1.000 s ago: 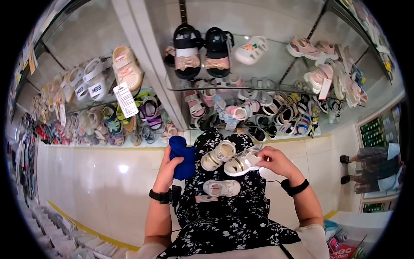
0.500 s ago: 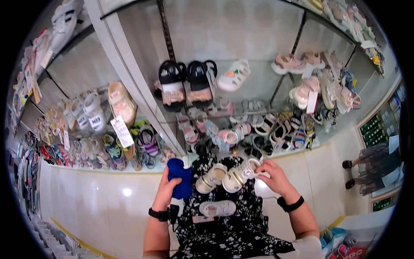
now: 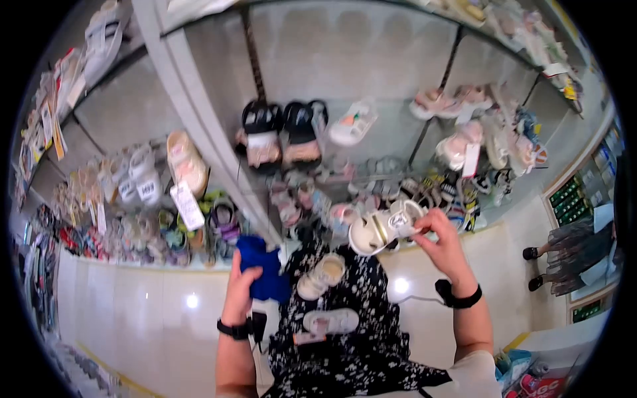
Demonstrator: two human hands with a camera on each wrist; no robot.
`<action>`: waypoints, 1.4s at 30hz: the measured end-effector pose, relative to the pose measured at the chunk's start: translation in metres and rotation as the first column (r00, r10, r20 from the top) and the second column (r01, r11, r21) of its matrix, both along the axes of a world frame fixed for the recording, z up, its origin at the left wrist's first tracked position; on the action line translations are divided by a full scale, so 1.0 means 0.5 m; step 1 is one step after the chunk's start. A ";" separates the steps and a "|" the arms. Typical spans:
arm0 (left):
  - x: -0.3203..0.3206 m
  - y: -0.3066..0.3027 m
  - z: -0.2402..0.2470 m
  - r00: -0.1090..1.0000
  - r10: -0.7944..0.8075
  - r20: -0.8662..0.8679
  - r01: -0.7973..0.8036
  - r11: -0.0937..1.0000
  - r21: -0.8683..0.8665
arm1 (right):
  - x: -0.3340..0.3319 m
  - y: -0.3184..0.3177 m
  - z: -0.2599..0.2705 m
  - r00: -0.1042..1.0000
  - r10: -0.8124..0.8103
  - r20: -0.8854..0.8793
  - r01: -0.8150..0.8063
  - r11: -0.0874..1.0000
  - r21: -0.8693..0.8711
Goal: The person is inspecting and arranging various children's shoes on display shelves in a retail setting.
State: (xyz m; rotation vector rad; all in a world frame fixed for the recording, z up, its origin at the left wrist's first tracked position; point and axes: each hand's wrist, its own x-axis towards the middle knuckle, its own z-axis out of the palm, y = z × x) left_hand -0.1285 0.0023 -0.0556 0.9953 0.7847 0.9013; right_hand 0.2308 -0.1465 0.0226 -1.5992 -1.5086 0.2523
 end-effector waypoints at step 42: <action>-0.015 -0.008 -0.034 1.000 -0.011 0.000 0.011 0.994 -0.105 | -0.105 -0.015 -0.148 0.973 0.230 0.006 -0.202 0.867 -0.456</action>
